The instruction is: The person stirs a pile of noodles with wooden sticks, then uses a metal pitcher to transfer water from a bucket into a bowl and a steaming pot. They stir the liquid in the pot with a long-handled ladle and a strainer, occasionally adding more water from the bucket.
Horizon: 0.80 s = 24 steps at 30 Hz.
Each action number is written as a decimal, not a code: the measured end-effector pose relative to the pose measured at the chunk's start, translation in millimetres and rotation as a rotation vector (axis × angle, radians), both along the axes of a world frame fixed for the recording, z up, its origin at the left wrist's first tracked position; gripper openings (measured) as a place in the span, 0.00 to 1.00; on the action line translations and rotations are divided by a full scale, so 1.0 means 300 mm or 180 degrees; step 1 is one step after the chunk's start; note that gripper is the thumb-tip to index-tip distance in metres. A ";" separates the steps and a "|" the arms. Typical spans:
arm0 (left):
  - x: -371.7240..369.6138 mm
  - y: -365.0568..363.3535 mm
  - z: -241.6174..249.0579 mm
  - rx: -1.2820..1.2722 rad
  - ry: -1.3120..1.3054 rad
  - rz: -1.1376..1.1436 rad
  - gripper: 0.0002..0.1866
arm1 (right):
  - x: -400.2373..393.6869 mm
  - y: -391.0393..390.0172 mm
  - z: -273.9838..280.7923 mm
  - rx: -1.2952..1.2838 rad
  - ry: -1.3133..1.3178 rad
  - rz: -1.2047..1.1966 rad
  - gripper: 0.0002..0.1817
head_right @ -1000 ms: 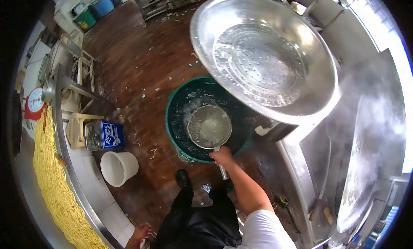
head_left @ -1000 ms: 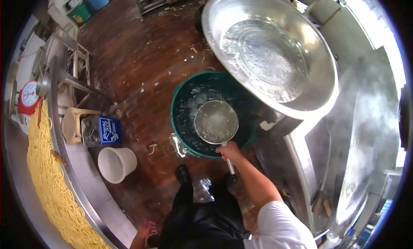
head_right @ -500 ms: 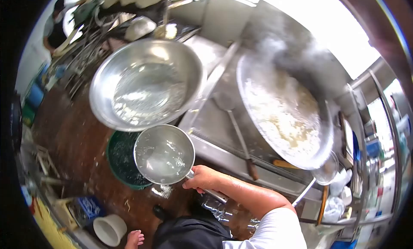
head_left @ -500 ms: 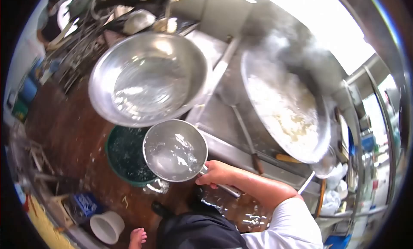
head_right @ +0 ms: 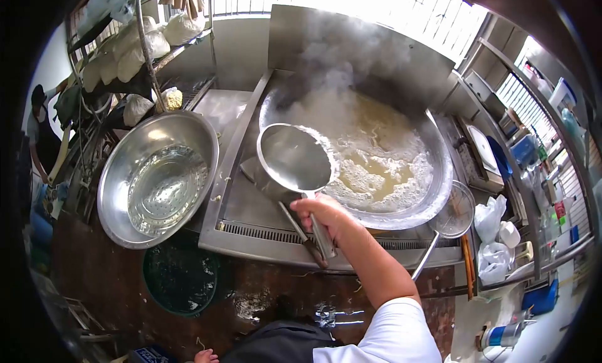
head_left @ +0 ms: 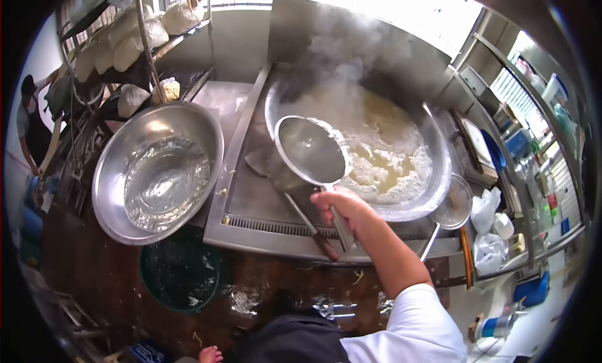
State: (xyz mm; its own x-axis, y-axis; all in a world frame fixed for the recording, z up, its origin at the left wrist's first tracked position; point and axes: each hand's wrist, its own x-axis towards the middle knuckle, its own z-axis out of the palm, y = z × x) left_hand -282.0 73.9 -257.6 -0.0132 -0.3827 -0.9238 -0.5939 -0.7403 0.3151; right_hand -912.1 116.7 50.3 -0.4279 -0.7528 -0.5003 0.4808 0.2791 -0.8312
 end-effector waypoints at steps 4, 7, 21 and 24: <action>-0.006 0.015 0.082 -0.0022 -0.0122 0.0067 0.26 | -0.127 0.011 -0.060 -0.0753 -0.1233 -0.0461 0.06; -0.126 0.073 0.394 -0.0234 0.0137 0.0051 0.27 | -0.193 0.009 -0.076 -0.1416 -0.2022 -0.0699 0.11; 0.100 0.137 0.126 -0.0185 0.0599 0.0611 0.26 | 0.031 -0.177 0.060 -0.2695 -0.2052 0.0354 0.15; 0.191 0.146 -0.050 0.0137 -0.0075 0.0703 0.20 | 0.280 -0.201 0.005 -0.1939 -0.1541 0.1125 0.19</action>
